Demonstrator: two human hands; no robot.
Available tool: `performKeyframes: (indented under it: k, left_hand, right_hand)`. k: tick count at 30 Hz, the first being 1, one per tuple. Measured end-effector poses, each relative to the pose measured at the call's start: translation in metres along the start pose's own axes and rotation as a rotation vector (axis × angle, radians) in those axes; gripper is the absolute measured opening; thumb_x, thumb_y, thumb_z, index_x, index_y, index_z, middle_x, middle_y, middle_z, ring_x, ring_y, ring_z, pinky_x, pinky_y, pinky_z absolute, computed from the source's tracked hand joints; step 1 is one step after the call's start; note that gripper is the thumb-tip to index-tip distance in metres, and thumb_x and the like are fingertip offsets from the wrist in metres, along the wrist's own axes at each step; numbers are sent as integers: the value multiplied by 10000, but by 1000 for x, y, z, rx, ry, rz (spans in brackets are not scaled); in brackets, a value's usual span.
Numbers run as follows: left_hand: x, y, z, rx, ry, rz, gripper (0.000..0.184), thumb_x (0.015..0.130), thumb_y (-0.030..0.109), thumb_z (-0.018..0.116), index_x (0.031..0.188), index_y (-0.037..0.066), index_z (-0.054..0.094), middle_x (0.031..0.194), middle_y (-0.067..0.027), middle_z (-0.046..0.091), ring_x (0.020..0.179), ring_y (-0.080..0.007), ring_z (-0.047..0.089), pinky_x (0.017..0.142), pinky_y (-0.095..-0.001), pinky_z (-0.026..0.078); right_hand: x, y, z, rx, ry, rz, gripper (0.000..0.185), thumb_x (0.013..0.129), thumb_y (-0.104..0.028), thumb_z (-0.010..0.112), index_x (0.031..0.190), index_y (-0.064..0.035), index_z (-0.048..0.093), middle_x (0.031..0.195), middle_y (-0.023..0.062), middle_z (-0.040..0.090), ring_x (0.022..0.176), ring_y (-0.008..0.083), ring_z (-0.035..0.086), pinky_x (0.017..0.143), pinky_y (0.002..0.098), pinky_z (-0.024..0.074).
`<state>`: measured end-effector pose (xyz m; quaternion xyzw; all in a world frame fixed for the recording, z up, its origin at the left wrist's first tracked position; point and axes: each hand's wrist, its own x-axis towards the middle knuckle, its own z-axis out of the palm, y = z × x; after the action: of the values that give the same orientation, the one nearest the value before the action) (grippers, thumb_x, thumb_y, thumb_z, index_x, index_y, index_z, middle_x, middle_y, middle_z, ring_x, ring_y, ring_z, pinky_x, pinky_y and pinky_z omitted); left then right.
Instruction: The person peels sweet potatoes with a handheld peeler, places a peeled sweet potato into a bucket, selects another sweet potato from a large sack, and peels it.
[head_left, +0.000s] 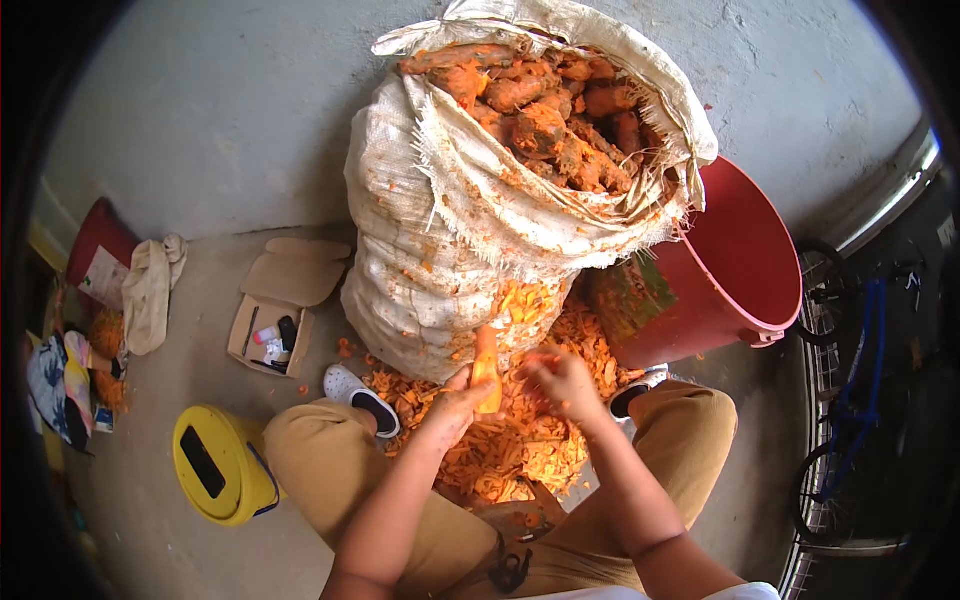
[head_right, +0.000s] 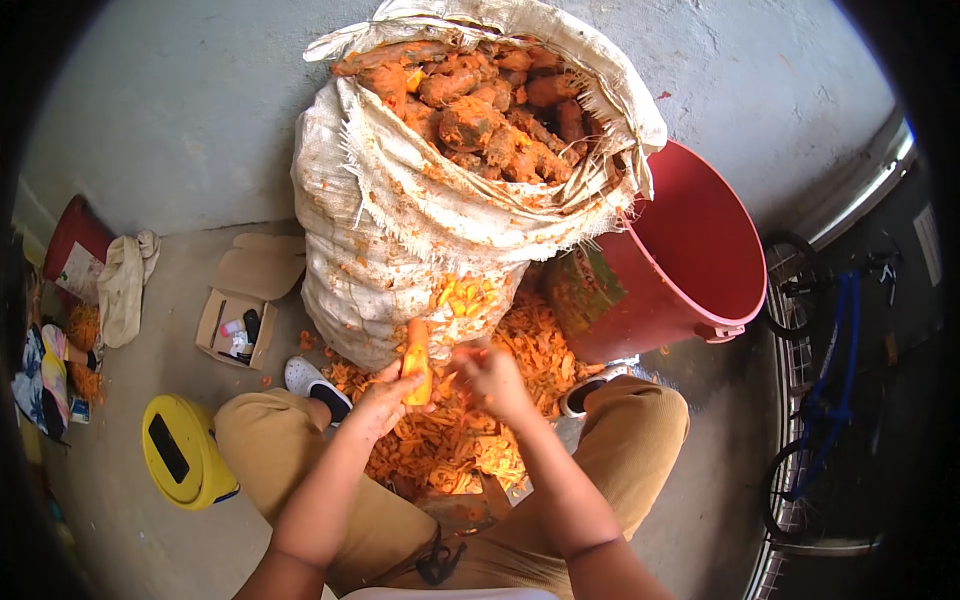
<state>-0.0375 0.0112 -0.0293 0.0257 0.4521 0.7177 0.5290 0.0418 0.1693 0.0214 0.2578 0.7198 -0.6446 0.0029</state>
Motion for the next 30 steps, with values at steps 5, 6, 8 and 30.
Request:
performKeyframes:
  k: [5, 6, 8, 30]
  left_hand:
    - [-4, 3, 4, 85, -78, -74, 376, 812, 109, 507, 1157, 28, 382, 924, -94, 537, 802, -158, 554, 599, -275, 485]
    - [-5, 1, 9, 72, -84, -57, 357, 813, 101, 501, 1143, 19, 391, 899, -92, 540, 777, -156, 555, 589, -272, 486]
    - [-4, -1, 14, 53, -99, -49, 346, 813, 89, 497, 1134, 8, 399, 882, -89, 541, 757, -154, 556, 577, -269, 486]
    - [-6, 1, 10, 201, -227, -43, 360, 794, 105, 541, 1109, -18, 418, 826, -90, 556, 670, -140, 559, 557, -248, 482]
  right_hand:
    - [26, -2, -27, 569, 440, -236, 145, 854, -88, 457, 941, 28, 465, 714, 109, 577, 573, 140, 556, 486, 242, 473]
    - [28, -5, -26, 617, 457, -271, 148, 854, -86, 457, 946, 29, 462, 712, 110, 575, 574, 142, 557, 498, 243, 473]
    - [32, -10, -19, 715, 491, -342, 153, 855, -84, 456, 954, 33, 457, 707, 112, 571, 576, 148, 557, 523, 246, 474]
    - [26, -7, 0, 801, 533, -371, 193, 845, -86, 480, 992, 31, 440, 721, 114, 564, 603, 154, 558, 556, 246, 468]
